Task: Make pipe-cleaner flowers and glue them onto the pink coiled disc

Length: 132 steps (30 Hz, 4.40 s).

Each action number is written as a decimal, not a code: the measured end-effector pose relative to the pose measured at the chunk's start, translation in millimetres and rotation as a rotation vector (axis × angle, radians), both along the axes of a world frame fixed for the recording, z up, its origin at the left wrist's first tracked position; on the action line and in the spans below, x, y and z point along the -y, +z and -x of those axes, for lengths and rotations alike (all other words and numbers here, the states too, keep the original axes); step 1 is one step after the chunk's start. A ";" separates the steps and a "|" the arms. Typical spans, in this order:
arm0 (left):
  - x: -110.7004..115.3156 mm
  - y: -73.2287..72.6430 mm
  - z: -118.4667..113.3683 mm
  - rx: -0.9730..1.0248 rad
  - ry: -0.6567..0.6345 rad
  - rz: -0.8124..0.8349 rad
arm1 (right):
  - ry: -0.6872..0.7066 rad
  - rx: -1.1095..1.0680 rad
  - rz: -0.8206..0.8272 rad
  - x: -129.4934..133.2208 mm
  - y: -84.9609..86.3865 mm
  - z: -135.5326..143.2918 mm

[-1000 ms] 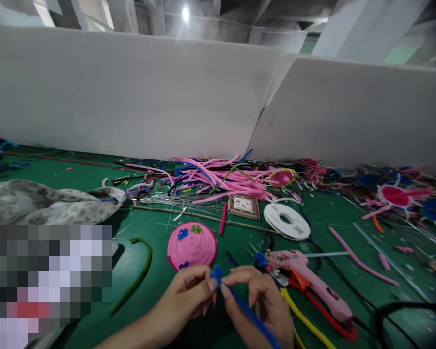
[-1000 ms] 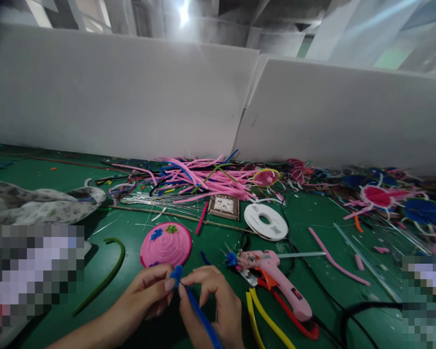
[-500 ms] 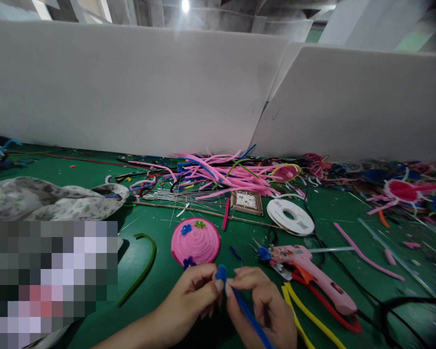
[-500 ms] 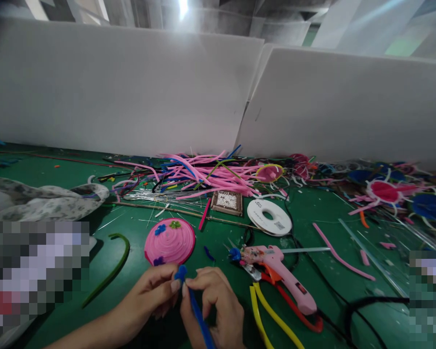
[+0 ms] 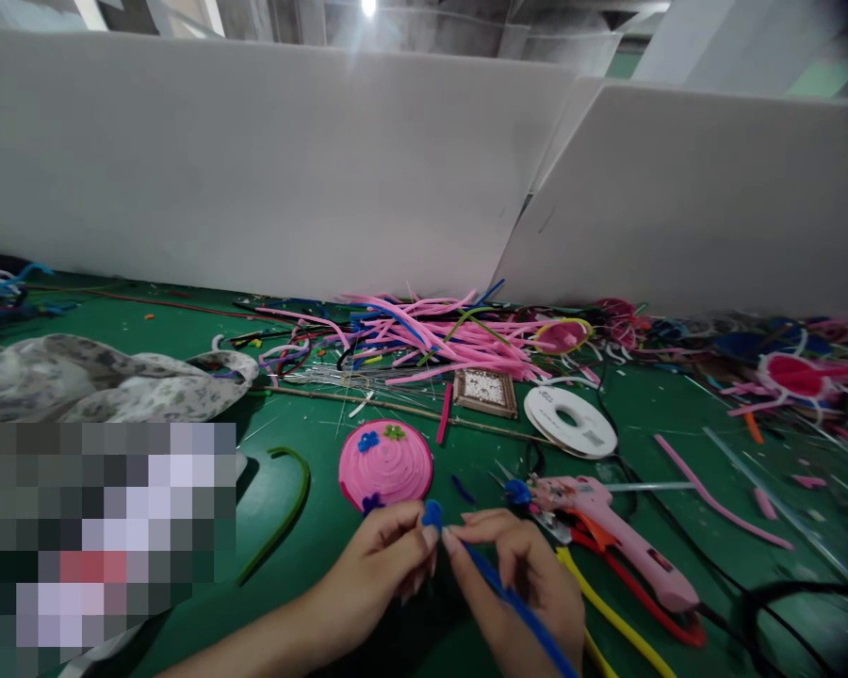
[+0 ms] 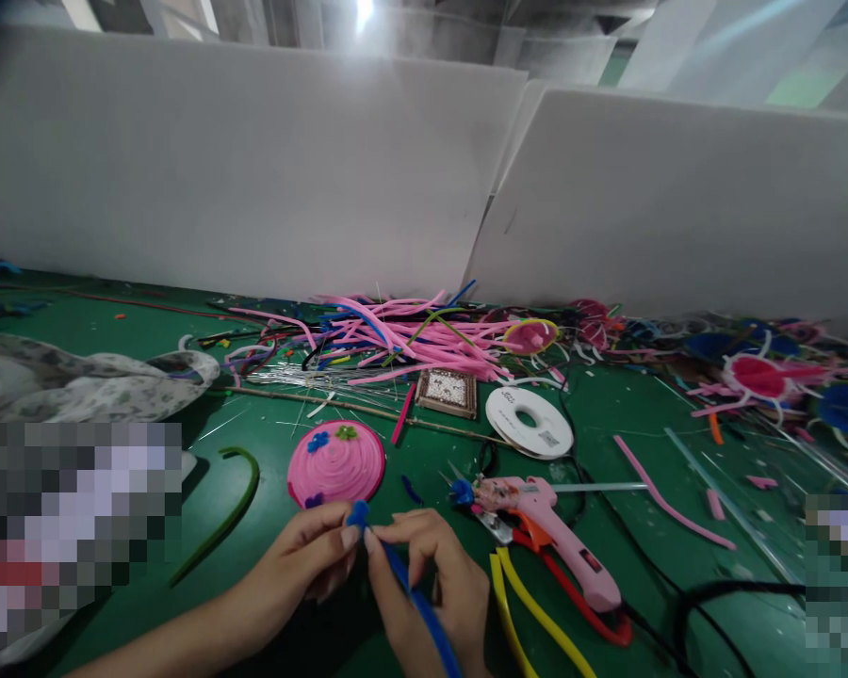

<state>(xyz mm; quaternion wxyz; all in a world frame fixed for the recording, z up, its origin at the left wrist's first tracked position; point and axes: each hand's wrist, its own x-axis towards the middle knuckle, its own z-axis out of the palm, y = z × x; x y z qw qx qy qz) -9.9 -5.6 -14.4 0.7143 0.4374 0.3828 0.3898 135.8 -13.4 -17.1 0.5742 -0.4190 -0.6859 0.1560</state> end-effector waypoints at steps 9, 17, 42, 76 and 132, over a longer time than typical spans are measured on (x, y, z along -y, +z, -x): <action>-1.1 -2.1 2.2 -0.010 0.009 0.018 | -0.022 -0.003 0.040 -0.3 1.2 -1.2; 2.2 -0.5 -1.8 0.032 -0.021 0.012 | -0.023 0.059 -0.109 1.6 -1.1 -0.2; -3.0 1.9 2.8 0.057 0.029 0.065 | -0.056 -0.114 0.125 2.2 5.2 -2.0; -5.9 3.9 1.3 0.124 0.139 0.190 | -0.044 -0.196 0.205 -1.8 5.2 -0.5; -8.3 -2.1 12.3 0.042 -0.044 0.106 | 0.129 -0.244 0.258 -9.6 5.5 -7.9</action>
